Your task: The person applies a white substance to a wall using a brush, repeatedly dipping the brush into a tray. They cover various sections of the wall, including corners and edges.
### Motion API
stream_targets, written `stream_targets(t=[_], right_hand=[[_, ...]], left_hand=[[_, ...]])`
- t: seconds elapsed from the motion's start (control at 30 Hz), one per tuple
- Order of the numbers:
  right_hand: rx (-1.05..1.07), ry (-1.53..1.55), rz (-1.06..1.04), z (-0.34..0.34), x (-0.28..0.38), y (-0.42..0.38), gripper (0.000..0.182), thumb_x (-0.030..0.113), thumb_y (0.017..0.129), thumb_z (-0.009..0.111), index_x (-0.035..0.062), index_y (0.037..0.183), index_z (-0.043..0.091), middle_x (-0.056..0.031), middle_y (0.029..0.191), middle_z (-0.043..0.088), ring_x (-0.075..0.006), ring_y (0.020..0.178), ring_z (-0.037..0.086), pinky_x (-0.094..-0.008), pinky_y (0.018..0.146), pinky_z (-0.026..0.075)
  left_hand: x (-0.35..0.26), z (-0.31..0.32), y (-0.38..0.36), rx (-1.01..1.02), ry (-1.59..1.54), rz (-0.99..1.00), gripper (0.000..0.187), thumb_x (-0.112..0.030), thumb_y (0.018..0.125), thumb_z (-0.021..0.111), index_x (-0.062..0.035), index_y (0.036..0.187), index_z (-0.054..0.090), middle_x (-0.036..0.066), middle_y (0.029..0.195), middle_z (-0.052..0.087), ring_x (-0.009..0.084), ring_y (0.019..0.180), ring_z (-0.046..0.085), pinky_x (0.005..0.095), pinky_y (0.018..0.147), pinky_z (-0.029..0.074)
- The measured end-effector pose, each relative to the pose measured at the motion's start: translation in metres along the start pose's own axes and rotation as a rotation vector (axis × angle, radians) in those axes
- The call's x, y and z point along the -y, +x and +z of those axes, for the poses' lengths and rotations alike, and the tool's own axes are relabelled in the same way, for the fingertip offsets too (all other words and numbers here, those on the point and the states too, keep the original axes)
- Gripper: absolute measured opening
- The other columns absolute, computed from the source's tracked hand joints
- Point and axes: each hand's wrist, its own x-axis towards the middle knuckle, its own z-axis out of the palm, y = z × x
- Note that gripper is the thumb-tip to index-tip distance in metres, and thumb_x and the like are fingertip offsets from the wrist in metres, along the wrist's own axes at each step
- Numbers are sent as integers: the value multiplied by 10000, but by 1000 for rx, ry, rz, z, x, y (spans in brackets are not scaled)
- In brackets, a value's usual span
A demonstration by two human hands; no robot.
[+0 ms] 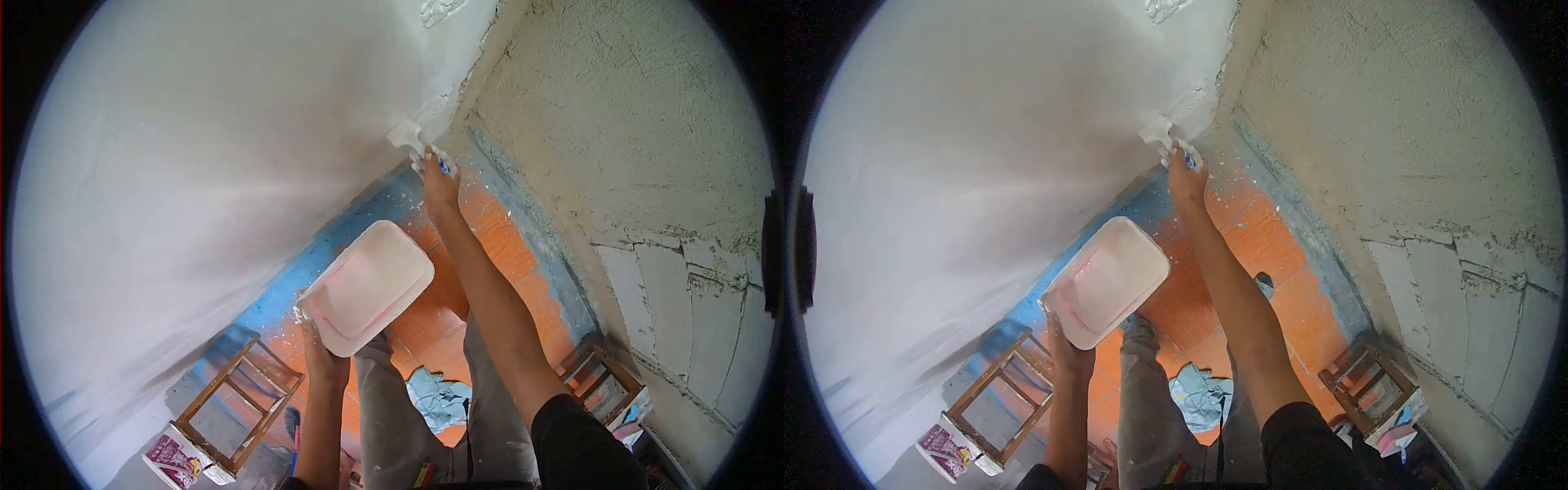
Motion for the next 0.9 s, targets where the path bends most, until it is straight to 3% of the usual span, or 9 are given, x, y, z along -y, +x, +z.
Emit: stream_targets(t=[0.13, 0.3, 0.43, 0.53, 0.6, 0.7, 0.8, 0.9], right_hand=[[11, 120, -104, 31, 76, -52, 308, 190, 981, 561, -37, 1189, 572, -101, 1091, 649, -185, 995, 662, -288, 863, 534], [79, 107, -299, 27, 145, -90, 376, 242, 975, 589, -42, 1219, 562, -126, 1132, 646, -198, 986, 667, -300, 869, 531], [146, 104, -366, 4, 162, -124, 371, 237, 971, 595, -46, 1210, 572, -138, 1140, 649, -221, 939, 685, -308, 853, 532], [68, -46, -353, -47, 152, -159, 315, 203, 956, 617, -54, 1138, 604, -140, 1065, 671, -217, 893, 691, -307, 794, 538], [7, -184, -243, -71, 159, -176, 244, 161, 962, 604, -41, 1095, 630, -123, 973, 686, -179, 827, 678, -284, 773, 526], [122, -408, -275, -92, 181, -204, 172, 87, 919, 632, -41, 1033, 644, -99, 879, 682, -140, 740, 644, -264, 704, 509], [267, -635, -453, -117, 198, -202, 161, 26, 849, 668, -47, 987, 632, -103, 820, 665, -124, 693, 618, -254, 629, 492], [329, -766, -623, -123, 225, -184, 52, -21, 840, 617, -31, 891, 609, -32, 729, 606, -47, 641, 524, -232, 551, 431]], left_hand=[[-11, 5, -1, -61, -272, -115, 467, -357, 1068, 278, -43, 1404, 363, 98, 1336, 464, 200, 1245, 451, 366, 1046, 404], [-9, -16, -1, 85, -41, -23, 498, -387, 1057, 301, -52, 1423, 339, 95, 1385, 439, 218, 1289, 434, 386, 1079, 378], [-6, -16, 7, 103, -182, -101, 542, -425, 1021, 409, -135, 1465, 300, 64, 1412, 420, 215, 1330, 397, 389, 1103, 346], [0, 10, 14, 54, -161, -147, 534, -407, 1021, 413, -128, 1464, 305, 66, 1421, 421, 214, 1327, 403, 381, 1096, 354], [2, 33, 15, 66, -125, -163, 521, -418, 1039, 347, -116, 1461, 299, 76, 1418, 415, 213, 1319, 410, 380, 1096, 355], [10, 69, 19, 109, -84, -126, 529, -444, 1045, 315, -117, 1461, 294, 80, 1423, 408, 214, 1312, 417, 383, 1096, 357], [16, 108, 12, 151, -105, -112, 532, -432, 1042, 334, -106, 1461, 299, 84, 1431, 407, 216, 1320, 413, 381, 1099, 352], [25, 147, 1, 83, -175, -132, 533, -394, 1042, 369, -77, 1464, 299, 95, 1444, 404, 224, 1341, 399, 373, 1111, 335]])
